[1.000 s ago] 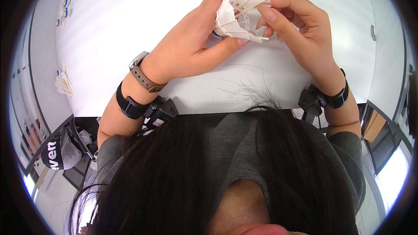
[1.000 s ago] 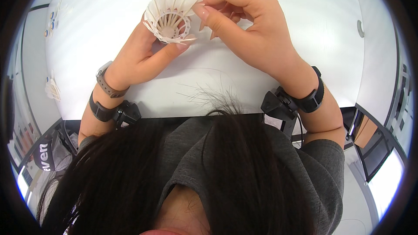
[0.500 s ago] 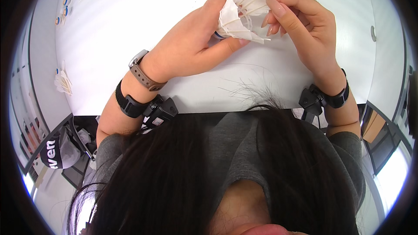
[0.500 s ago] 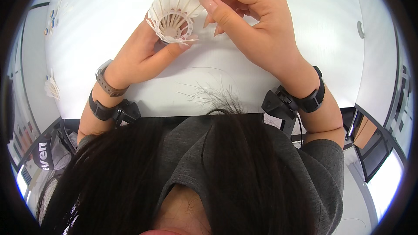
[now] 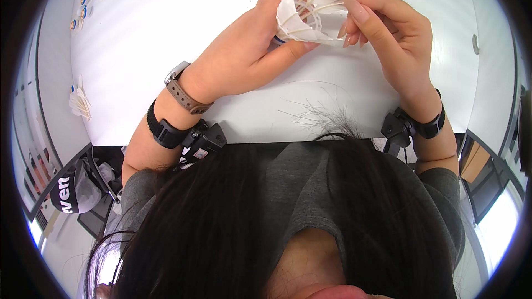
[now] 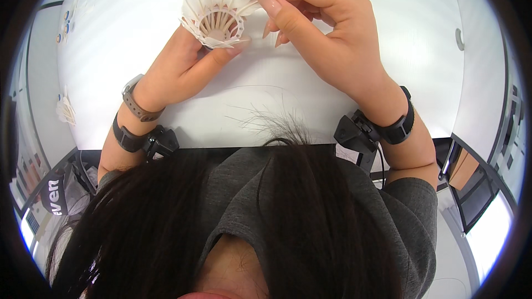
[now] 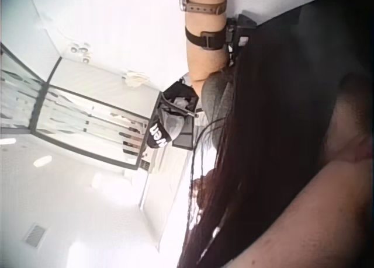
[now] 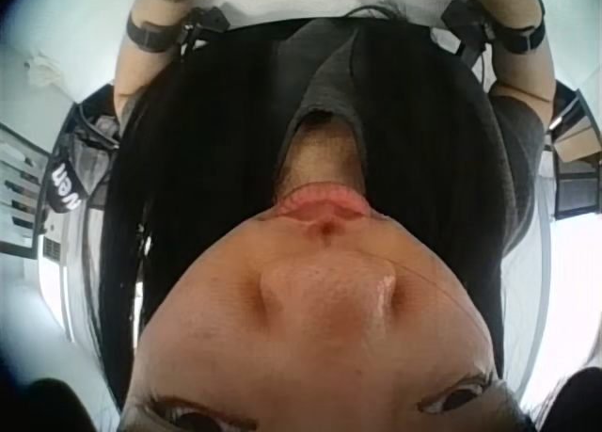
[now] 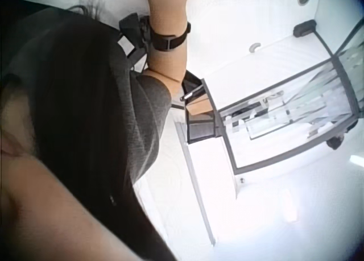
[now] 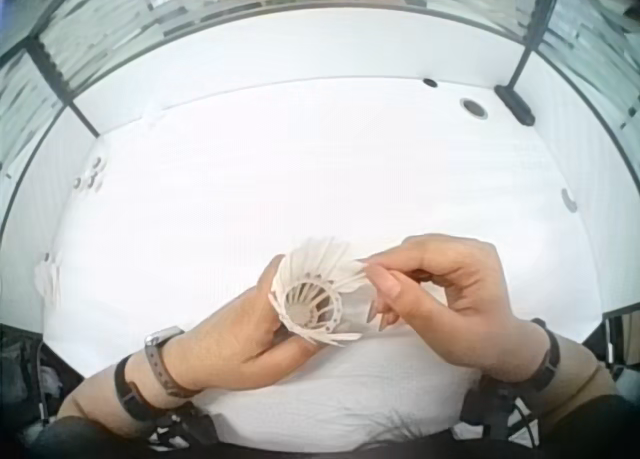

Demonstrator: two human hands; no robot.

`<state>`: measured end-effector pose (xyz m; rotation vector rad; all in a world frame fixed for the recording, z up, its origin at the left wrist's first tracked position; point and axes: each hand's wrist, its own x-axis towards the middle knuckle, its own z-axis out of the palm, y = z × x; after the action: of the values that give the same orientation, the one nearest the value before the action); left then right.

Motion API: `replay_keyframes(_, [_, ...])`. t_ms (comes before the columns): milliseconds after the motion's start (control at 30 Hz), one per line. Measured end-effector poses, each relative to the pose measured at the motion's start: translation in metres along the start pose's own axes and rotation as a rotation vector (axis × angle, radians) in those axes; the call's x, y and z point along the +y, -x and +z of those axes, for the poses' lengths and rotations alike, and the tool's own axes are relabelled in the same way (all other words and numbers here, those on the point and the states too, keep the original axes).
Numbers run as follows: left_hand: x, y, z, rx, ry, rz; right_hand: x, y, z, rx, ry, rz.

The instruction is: The person assembles a shuttlecock by hand by inserting a small stick into the base and then carefully fitting and pressing down the feathers into the collar.

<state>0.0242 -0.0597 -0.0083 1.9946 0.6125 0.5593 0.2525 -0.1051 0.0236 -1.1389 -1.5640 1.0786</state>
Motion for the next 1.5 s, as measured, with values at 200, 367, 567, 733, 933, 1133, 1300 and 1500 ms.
replay_keyframes(200, [-0.007,0.000,0.004,0.055,-0.027,0.092,-0.001,0.000,0.000,-0.011,0.012,-0.007])
replay_keyframes(367, [-0.006,-0.001,0.003,0.050,-0.036,0.105,0.000,0.000,0.001,-0.007,0.011,-0.033])
replay_keyframes(567, [-0.005,-0.001,0.003,0.043,-0.034,0.108,0.007,0.004,-0.005,-0.119,-0.024,-0.020])
replay_keyframes(733, [-0.004,0.000,0.003,0.043,-0.037,0.104,0.003,0.004,-0.002,-0.077,0.046,0.015])
replay_keyframes(933, [-0.004,0.001,0.004,0.026,-0.056,0.091,0.003,0.003,0.000,-0.019,0.054,0.034])
replay_keyframes(1133, [-0.003,-0.001,0.002,0.028,-0.084,0.093,0.003,0.003,-0.002,0.005,0.133,-0.001])
replay_keyframes(1300, [-0.003,-0.002,0.001,0.025,-0.071,0.095,-0.004,-0.001,0.004,0.046,0.041,0.031])
replay_keyframes(1500, [-0.001,0.000,0.002,0.007,-0.021,0.045,-0.003,0.000,0.006,0.054,0.071,0.017])
